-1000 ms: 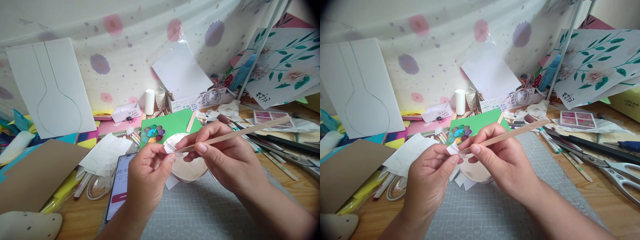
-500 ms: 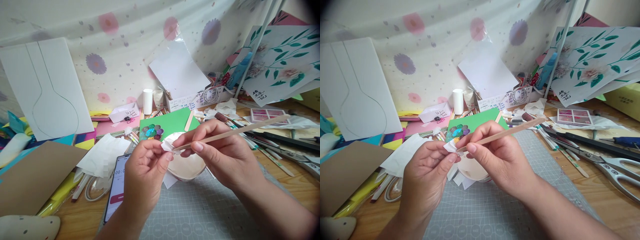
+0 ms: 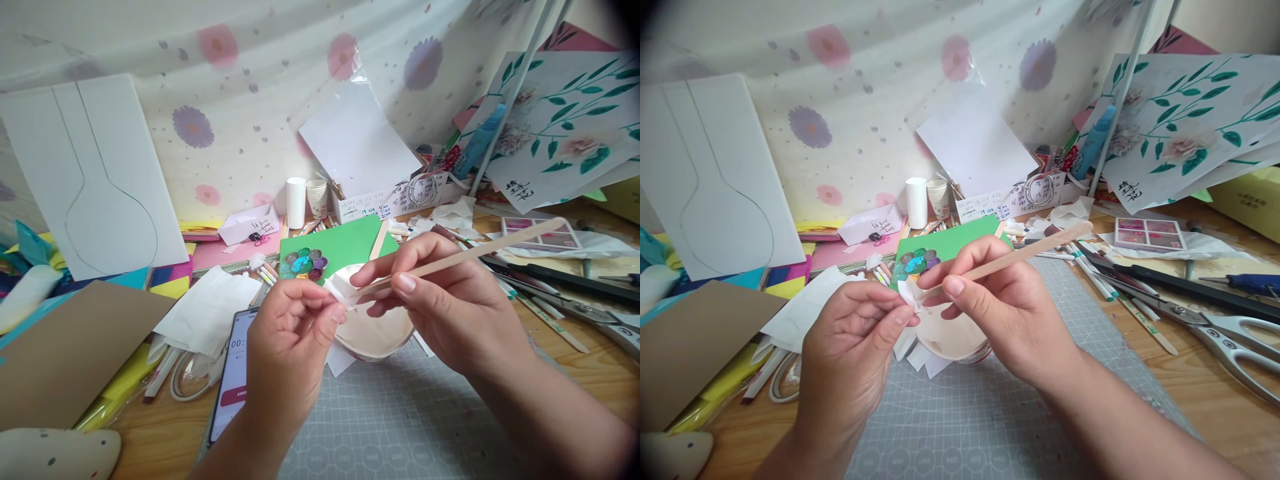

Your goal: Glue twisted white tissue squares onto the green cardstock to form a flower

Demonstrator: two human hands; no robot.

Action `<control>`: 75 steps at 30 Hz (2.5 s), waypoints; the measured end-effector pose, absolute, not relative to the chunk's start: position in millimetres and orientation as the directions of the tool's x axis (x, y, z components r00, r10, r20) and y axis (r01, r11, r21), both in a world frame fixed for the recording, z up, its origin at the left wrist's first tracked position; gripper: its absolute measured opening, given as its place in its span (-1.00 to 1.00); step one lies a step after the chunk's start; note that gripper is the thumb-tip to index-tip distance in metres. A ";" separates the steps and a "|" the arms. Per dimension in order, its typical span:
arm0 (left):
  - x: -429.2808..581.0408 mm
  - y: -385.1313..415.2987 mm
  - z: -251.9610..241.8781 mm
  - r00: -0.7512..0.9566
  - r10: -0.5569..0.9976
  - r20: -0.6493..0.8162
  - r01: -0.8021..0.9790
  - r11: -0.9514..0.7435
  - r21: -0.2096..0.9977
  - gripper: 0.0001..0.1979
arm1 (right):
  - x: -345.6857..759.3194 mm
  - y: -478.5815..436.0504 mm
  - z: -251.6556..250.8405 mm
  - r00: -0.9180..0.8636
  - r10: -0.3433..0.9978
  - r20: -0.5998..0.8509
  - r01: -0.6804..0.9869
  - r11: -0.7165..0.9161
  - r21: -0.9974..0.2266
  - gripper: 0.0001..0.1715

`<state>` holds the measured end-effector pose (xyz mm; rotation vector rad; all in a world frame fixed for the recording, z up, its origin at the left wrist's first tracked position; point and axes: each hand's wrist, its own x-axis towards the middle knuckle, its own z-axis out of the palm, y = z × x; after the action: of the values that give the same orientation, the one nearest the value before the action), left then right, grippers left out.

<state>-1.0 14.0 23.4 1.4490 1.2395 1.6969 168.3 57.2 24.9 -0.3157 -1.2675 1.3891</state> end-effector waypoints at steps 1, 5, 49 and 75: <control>-1.0 13.9 23.7 -0.237 0.869 0.433 0.153 -0.407 0.901 -0.85 | 168.6 57.3 24.7 -0.296 0.835 0.463 -0.542 0.252 -0.802 -0.89; 0.4 14.2 24.7 -0.248 0.834 0.492 0.259 -0.433 0.864 -0.82 | 168.9 58.1 23.9 -0.319 0.810 0.492 -0.540 0.271 -0.797 -0.92; -10.0 18.0 14.8 0.065 0.661 0.747 0.495 -0.671 0.551 -0.74 | 170.4 61.5 24.3 -0.306 0.822 0.481 -0.547 0.261 -0.795 -0.92; -7.7 20.5 19.8 0.063 0.705 0.706 0.666 -0.557 0.496 -0.81 | 180.9 79.2 25.8 -0.120 0.918 0.377 -0.388 0.306 -0.869 -0.78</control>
<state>-7.7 20.5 19.8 2.2615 1.4596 1.5424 180.9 79.2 25.8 -0.5811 -1.2121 1.2272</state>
